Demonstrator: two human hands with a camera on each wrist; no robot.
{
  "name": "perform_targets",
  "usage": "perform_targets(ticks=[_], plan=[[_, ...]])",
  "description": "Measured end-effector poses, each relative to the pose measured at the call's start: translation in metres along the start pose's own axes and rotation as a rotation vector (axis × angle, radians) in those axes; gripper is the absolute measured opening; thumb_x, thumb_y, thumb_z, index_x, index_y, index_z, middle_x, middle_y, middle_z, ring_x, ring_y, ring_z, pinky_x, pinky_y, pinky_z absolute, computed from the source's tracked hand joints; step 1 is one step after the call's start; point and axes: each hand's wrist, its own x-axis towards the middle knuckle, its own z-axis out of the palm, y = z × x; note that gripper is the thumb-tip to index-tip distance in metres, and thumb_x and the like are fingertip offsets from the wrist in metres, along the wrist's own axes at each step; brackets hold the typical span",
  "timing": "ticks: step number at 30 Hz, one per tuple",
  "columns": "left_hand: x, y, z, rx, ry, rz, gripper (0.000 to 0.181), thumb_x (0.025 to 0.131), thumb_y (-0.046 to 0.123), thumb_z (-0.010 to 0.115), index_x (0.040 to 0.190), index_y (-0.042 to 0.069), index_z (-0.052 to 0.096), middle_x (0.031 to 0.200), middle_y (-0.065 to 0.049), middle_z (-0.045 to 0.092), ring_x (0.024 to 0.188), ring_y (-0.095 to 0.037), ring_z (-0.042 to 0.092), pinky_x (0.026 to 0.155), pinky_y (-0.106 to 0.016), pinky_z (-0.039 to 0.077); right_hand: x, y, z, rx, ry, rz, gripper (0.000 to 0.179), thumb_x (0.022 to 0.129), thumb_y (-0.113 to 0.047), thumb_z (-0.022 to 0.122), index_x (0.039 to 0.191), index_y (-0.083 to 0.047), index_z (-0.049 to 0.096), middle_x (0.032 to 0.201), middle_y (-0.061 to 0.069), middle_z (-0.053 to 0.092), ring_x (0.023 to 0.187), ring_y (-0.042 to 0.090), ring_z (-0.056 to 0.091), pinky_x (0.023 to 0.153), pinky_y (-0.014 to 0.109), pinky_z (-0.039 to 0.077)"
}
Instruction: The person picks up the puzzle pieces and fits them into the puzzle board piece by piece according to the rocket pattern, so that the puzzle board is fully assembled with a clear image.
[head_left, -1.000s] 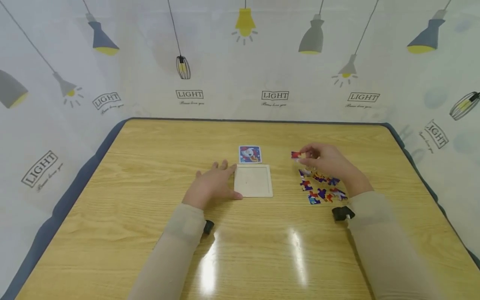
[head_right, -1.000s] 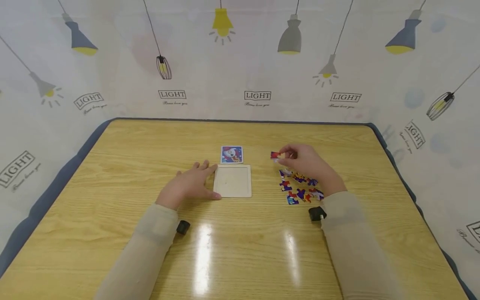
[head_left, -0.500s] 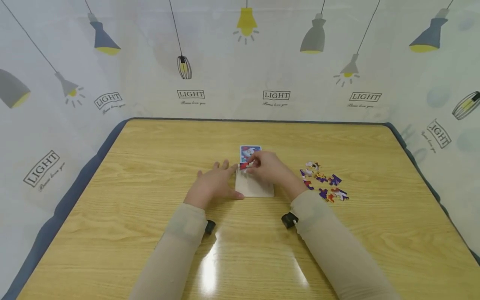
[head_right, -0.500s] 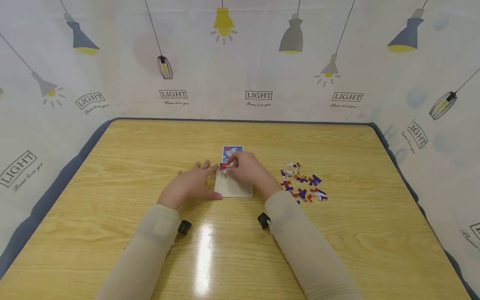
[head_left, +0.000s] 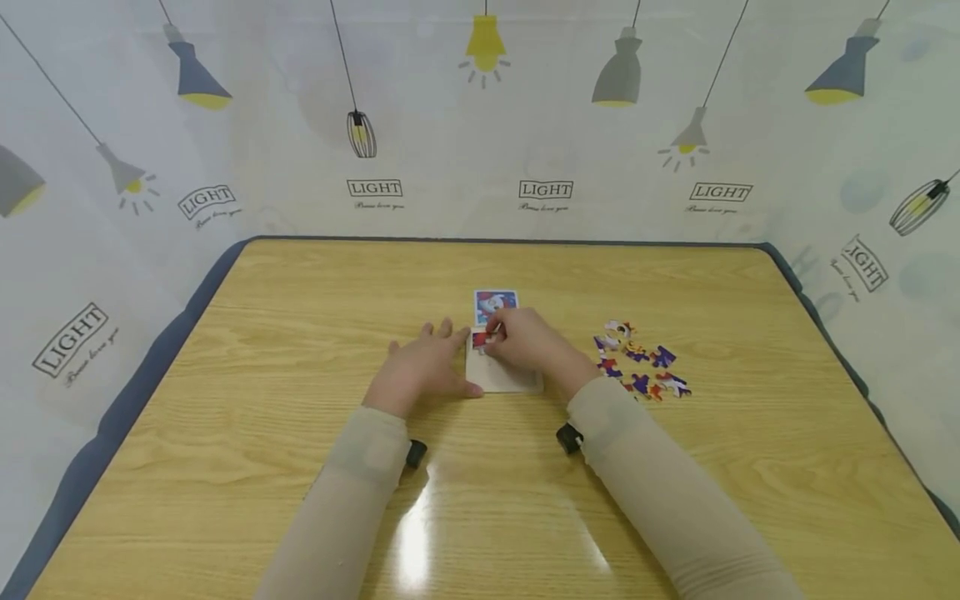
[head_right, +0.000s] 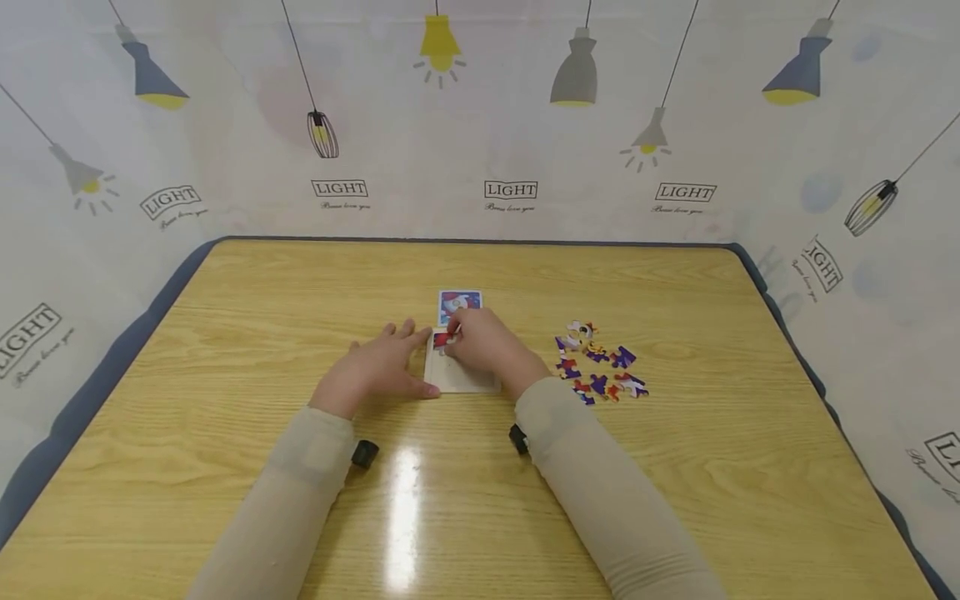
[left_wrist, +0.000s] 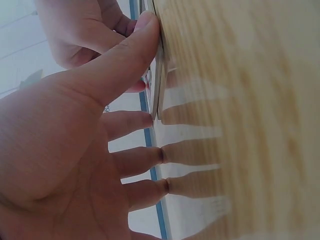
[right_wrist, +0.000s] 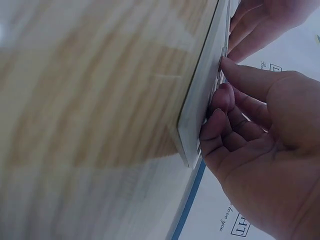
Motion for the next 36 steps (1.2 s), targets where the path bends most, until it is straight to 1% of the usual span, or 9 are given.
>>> perform_targets(ticks=[5,10,12,16,19,23,28,32,36], plan=[[0.001,-0.001,0.001,0.001,0.000,0.000,0.107,0.088,0.067,0.077,0.172,0.029,0.022,0.182,-0.010,0.006,0.168,-0.040,0.005,0.123,-0.085,0.009,0.000,-0.001,0.001,-0.009,0.002,-0.001,0.025,0.102,-0.019,0.072,0.123,-0.006,0.070,0.097,0.007,0.070,0.082,0.016,0.060,0.069,0.025,0.050],[0.001,-0.001,0.001,-0.001,-0.006,-0.003,0.108,0.088,0.067,0.077,0.172,0.028,0.021,0.182,-0.009,0.005,0.168,-0.040,0.003,0.124,-0.085,0.009,0.000,-0.001,-0.001,-0.023,0.001,-0.032,0.027,0.102,-0.018,0.072,0.126,-0.007,0.069,0.098,0.007,0.070,0.083,0.016,0.061,0.072,0.026,0.051],[0.001,0.000,0.001,-0.001,-0.011,-0.001,0.108,0.089,0.066,0.077,0.172,0.027,0.021,0.182,-0.010,0.004,0.168,-0.040,0.003,0.124,-0.085,0.009,-0.002,-0.001,-0.002,0.000,0.007,-0.030,0.029,0.102,-0.018,0.072,0.129,-0.008,0.068,0.101,0.007,0.070,0.086,0.017,0.061,0.073,0.026,0.051],[0.000,0.001,0.001,-0.004,-0.015,0.007,0.108,0.089,0.065,0.078,0.172,0.026,0.020,0.181,-0.011,0.004,0.168,-0.041,0.003,0.122,-0.086,0.008,-0.010,-0.001,-0.011,0.115,0.043,-0.021,0.037,0.102,-0.018,0.073,0.137,-0.009,0.066,0.109,0.009,0.069,0.095,0.021,0.064,0.076,0.029,0.055],[0.001,0.002,0.000,0.000,-0.011,0.005,0.109,0.089,0.065,0.078,0.172,0.026,0.020,0.181,-0.011,0.005,0.168,-0.042,0.004,0.122,-0.086,0.008,-0.020,-0.002,-0.020,0.187,0.071,-0.036,0.041,0.102,-0.020,0.073,0.141,-0.009,0.065,0.115,0.010,0.069,0.104,0.025,0.065,0.079,0.032,0.057],[0.001,0.004,-0.001,-0.001,-0.012,0.000,0.108,0.089,0.064,0.078,0.172,0.026,0.021,0.181,-0.011,0.005,0.168,-0.042,0.004,0.123,-0.085,0.008,-0.040,-0.005,-0.029,0.237,0.113,-0.040,0.042,0.104,-0.024,0.071,0.144,-0.011,0.064,0.121,0.009,0.069,0.114,0.026,0.065,0.087,0.037,0.059],[-0.002,0.006,-0.002,-0.009,-0.007,0.004,0.108,0.089,0.062,0.079,0.172,0.025,0.021,0.181,-0.012,0.006,0.167,-0.043,0.006,0.123,-0.085,0.008,-0.066,-0.006,-0.036,0.272,0.169,-0.035,0.041,0.105,-0.027,0.069,0.144,-0.013,0.063,0.122,0.008,0.069,0.116,0.027,0.066,0.093,0.041,0.060],[-0.003,0.006,-0.003,-0.017,-0.003,0.004,0.108,0.089,0.061,0.080,0.172,0.024,0.020,0.181,-0.013,0.006,0.167,-0.044,0.005,0.123,-0.085,0.006,-0.083,0.004,-0.043,0.288,0.222,-0.036,0.039,0.106,-0.028,0.068,0.143,-0.015,0.064,0.120,0.008,0.070,0.115,0.027,0.067,0.092,0.042,0.059],[-0.002,0.005,-0.002,-0.016,-0.008,0.006,0.109,0.089,0.060,0.080,0.172,0.023,0.019,0.181,-0.012,0.004,0.167,-0.043,0.004,0.123,-0.084,0.005,-0.098,0.026,-0.054,0.284,0.278,-0.012,0.042,0.107,-0.031,0.067,0.146,-0.017,0.061,0.124,0.008,0.068,0.117,0.027,0.067,0.092,0.041,0.058]])
